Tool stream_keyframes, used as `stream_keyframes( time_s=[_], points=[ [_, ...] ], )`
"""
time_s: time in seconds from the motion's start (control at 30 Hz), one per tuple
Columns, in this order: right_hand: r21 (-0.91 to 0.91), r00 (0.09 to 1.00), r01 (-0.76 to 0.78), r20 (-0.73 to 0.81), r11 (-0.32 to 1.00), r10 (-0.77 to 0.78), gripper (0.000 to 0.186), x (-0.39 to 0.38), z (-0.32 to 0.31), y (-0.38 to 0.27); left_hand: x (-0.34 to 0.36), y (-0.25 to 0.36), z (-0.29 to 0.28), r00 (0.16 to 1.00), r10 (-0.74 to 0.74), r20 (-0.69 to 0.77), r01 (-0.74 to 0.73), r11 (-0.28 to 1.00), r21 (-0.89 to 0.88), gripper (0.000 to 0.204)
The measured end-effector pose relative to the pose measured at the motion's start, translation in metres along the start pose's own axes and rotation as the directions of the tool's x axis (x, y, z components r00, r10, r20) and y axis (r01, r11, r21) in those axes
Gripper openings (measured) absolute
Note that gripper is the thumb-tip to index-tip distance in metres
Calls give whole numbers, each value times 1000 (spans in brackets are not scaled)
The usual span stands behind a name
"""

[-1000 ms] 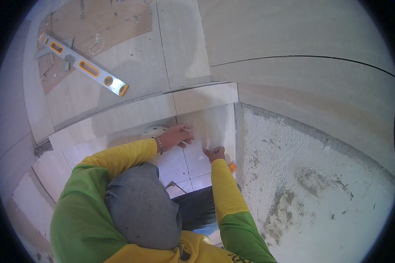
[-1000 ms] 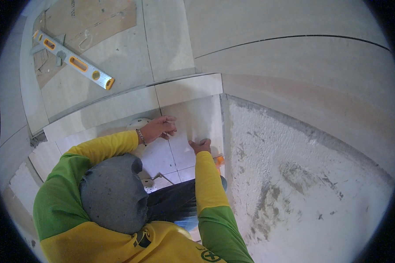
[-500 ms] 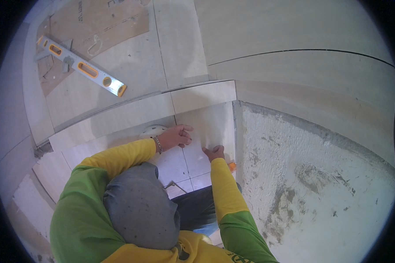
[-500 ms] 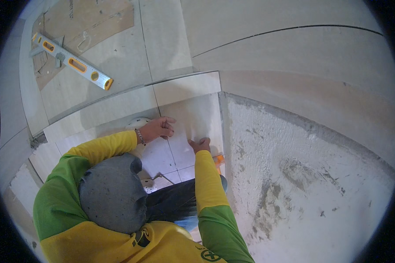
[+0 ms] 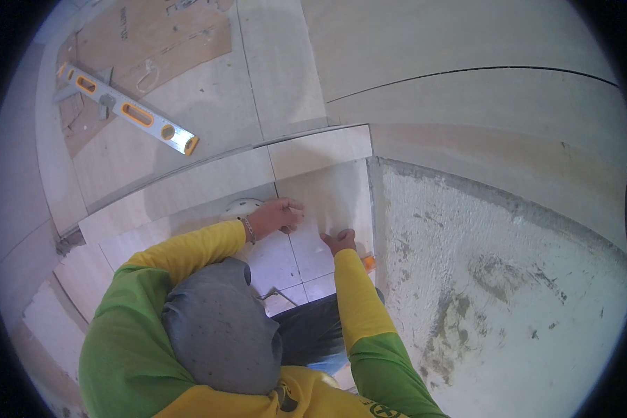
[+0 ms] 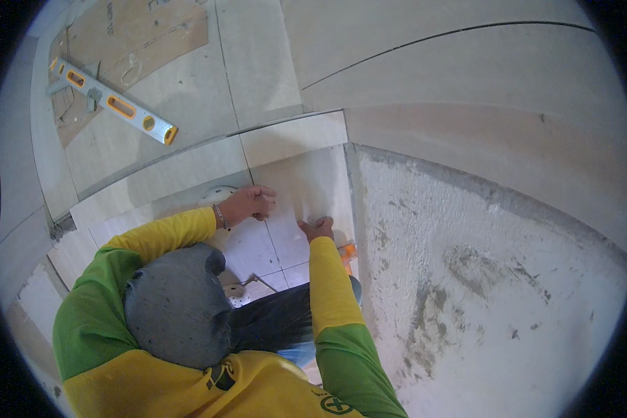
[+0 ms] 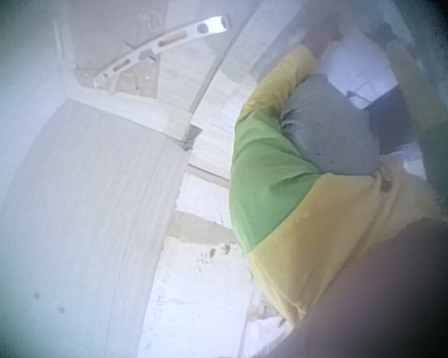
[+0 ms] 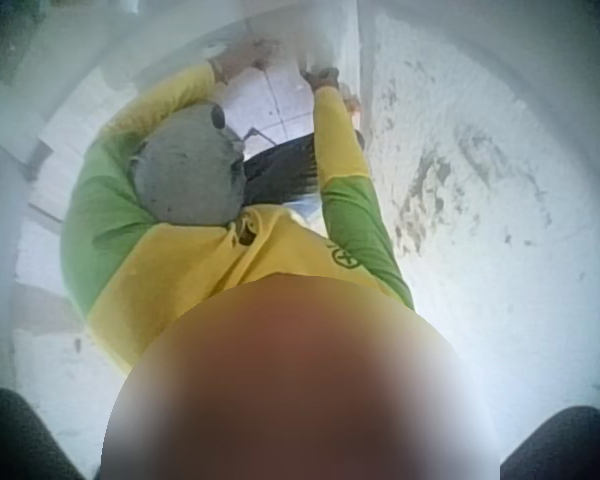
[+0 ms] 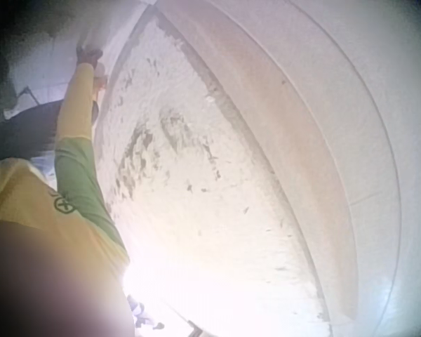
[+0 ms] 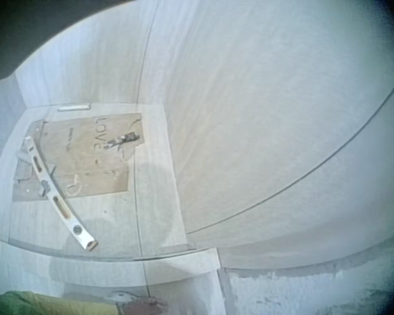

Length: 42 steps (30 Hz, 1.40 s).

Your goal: The person uses an angle grinder to cut a ceramic tile while holding it over a bucket, then carries the cut tile to a corner and fits it into place among other installed wall tiles.

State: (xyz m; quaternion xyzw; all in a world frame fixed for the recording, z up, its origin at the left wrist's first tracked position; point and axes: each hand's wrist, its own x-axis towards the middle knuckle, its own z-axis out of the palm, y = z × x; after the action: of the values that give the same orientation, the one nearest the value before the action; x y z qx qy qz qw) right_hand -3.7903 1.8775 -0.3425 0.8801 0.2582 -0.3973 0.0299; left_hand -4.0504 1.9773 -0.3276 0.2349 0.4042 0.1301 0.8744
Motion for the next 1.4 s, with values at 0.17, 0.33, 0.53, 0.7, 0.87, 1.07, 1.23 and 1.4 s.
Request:
stream_keyframes(
  time_s=[0.17, 0.33, 0.53, 0.7, 0.87, 1.07, 1.23, 1.4],
  points=[
    [-8, 1000, -12, -5, 1000, 12, 67, -1, -1, 0, 3, -8, -5, 993, 73, 88, -74, 997, 8, 55],
    [17, 1000, 16, -21, 1000, -16, 69, 0, 0, 0, 5, -11, -7, 985, 94, 146, -100, 994, 33, 54],
    [-7, 999, 30, -33, 1000, -30, 69, -1, 0, 0, 1, -7, -3, 995, 65, 82, -69, 996, 56, 51],
    [-10, 999, 32, -42, 999, -32, 70, 1, 2, 3, 1, -4, 0, 997, 44, 63, -50, 995, 88, 47],
    [-26, 999, -11, -33, 1000, 10, 70, 5, 3, 5, 0, -2, 0, 996, 44, 77, -46, 998, 36, 49],
    [-22, 999, 16, -47, 1000, -17, 70, 7, 5, 9, 0, -2, 1, 998, 36, 58, -37, 999, 16, 49],
    [5, 999, 23, -30, 1000, -23, 70, 8, 5, 9, 0, -1, 1, 998, 33, 60, -35, 999, 27, 49],
    [1, 999, 30, -28, 1000, -30, 71, 6, 2, 7, -3, 2, 1, 998, 23, 59, -26, 999, 47, 50]
  ],
)
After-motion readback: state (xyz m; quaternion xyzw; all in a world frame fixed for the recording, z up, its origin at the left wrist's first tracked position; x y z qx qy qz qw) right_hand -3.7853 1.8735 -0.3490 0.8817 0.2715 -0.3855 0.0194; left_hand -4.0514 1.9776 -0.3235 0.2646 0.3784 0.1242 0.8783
